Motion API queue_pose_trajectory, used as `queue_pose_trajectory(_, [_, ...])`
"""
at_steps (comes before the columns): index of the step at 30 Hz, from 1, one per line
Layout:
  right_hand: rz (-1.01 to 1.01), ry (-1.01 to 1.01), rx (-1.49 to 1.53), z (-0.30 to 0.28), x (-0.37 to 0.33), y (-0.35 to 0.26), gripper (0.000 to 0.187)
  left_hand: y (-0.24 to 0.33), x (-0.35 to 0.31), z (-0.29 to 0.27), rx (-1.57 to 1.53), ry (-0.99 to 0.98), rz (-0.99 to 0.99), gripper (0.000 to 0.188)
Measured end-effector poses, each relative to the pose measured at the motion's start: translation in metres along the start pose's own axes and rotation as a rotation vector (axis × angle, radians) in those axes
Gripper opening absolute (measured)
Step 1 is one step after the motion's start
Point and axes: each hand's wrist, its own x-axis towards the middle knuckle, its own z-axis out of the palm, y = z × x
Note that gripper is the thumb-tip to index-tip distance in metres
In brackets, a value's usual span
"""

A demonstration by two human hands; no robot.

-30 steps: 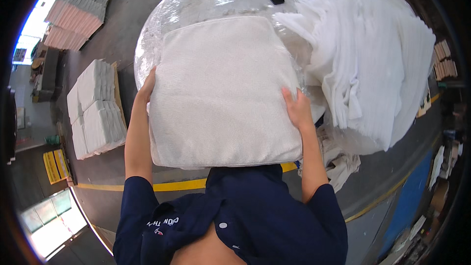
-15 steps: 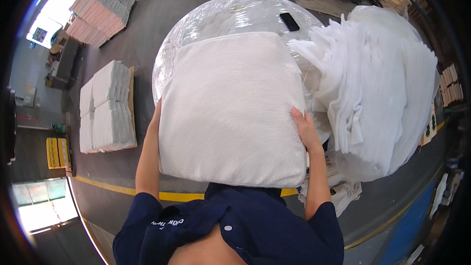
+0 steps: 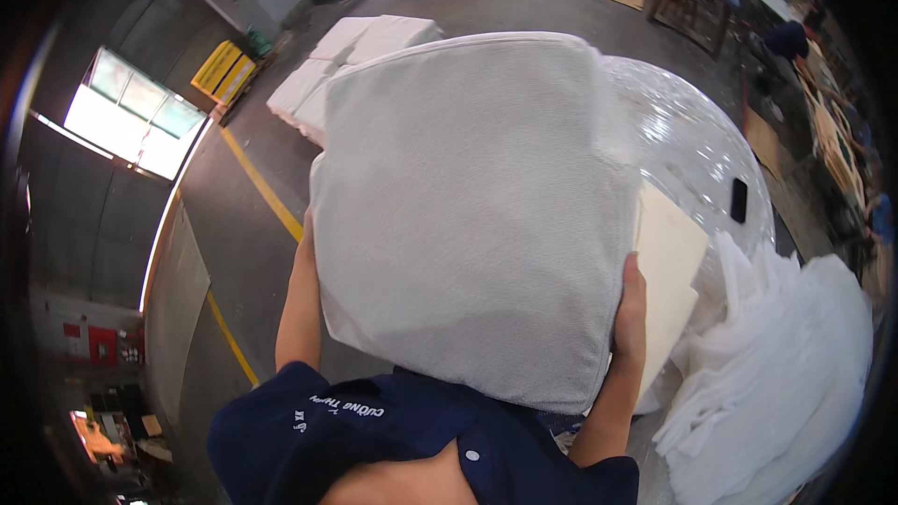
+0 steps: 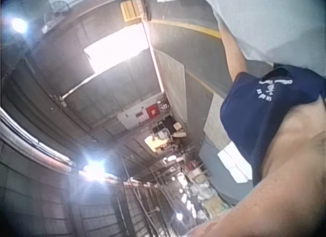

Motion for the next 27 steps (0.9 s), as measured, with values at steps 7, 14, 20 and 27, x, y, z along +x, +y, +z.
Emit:
queue_pose_trajectory(7, [-0.003, -0.465, -0.192, 0.170, 0.063, 0.043, 0.047, 0.014, -0.109, -0.155, -0.072, 0.404, 0.061, 0.063])
queue_pose_trajectory(14, [0.027, -0.890, -0.350, 0.424, 0.108, 0.116, 0.042, 0.049, -0.178, -0.313, -0.161, 0.722, 0.125, 0.062])
queue_pose_trajectory(20, [0.071, -1.059, -0.329, 0.549, 0.157, 0.172, 0.032, 0.045, -0.191, -0.373, -0.208, 0.905, 0.194, 0.062])
queue_pose_trajectory(27, [0.192, -1.023, -0.400, 0.684, 0.193, 0.216, 0.026, 0.100, -0.123, -0.467, -0.228, 0.965, 0.200, 0.062])
